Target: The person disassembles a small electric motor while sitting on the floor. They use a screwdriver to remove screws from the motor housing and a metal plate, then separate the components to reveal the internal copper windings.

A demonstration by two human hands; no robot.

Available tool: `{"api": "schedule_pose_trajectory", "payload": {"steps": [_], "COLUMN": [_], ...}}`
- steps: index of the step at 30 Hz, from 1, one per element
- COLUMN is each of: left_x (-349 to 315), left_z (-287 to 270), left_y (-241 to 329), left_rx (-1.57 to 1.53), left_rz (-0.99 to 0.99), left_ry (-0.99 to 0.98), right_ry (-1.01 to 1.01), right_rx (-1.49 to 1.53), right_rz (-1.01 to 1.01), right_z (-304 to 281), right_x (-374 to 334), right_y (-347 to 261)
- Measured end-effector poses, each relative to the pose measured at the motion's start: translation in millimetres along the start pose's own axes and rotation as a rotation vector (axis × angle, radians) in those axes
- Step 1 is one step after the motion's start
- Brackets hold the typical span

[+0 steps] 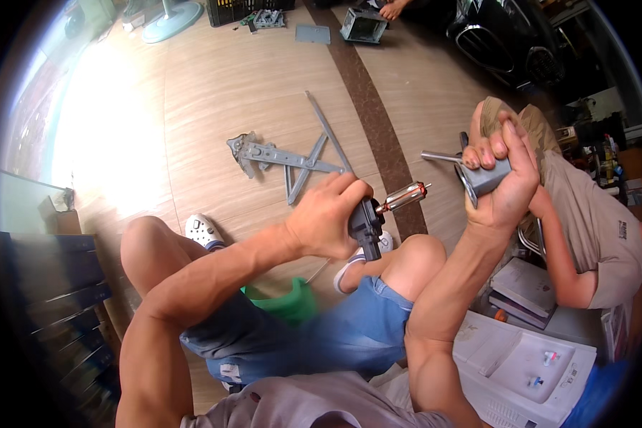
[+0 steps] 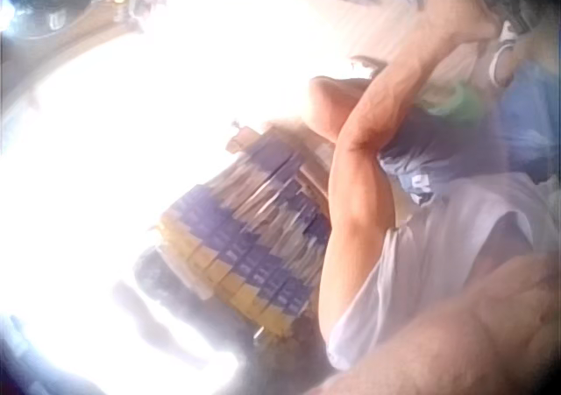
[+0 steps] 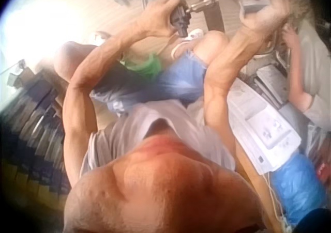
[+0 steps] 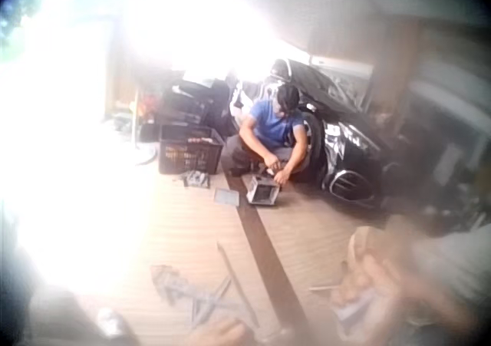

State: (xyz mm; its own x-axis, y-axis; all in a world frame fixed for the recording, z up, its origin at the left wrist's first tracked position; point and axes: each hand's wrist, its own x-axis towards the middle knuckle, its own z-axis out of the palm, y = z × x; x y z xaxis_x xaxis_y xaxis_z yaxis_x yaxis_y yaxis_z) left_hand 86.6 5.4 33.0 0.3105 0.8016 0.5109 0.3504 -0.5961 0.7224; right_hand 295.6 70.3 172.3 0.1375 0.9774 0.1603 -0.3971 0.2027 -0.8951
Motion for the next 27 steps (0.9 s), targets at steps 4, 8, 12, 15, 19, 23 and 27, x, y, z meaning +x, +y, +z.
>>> {"api": "schedule_pose_trajectory", "payload": {"steps": [4, 8, 12, 15, 19, 23, 27], "left_x": [-10, 0, 6, 9, 15, 18, 21], "left_z": [-1, -7, -17, -26, -39, -46, -47], "left_y": [-6, -9, -3, -1, 9, 14, 14], "left_rx": [-0.042, -0.023, 0.030, 0.013, 0.020, -0.060, -0.126], "left_rz": [-0.089, 0.010, 0.060, 0.082, 0.170, 0.251, 0.379], "left_ry": [0.013, 0.089, 0.147, 0.149, 0.210, 0.229, 0.264], "right_ry": [-0.089, -0.060, -0.191, -0.290, -0.499, -0.669, -0.717], "right_rx": [0.121, 0.142, 0.015, -0.133, -0.243, -0.241, -0.268], "right_rz": [0.125, 0.199, 0.205, 0.197, 0.109, 0.011, -0.103], "right_z": [10, 8, 18, 26, 34, 37, 47], "right_x": [4, 10, -1, -15, -35, -48, -59], "right_y": [14, 23, 29, 29, 28, 26, 23]}}
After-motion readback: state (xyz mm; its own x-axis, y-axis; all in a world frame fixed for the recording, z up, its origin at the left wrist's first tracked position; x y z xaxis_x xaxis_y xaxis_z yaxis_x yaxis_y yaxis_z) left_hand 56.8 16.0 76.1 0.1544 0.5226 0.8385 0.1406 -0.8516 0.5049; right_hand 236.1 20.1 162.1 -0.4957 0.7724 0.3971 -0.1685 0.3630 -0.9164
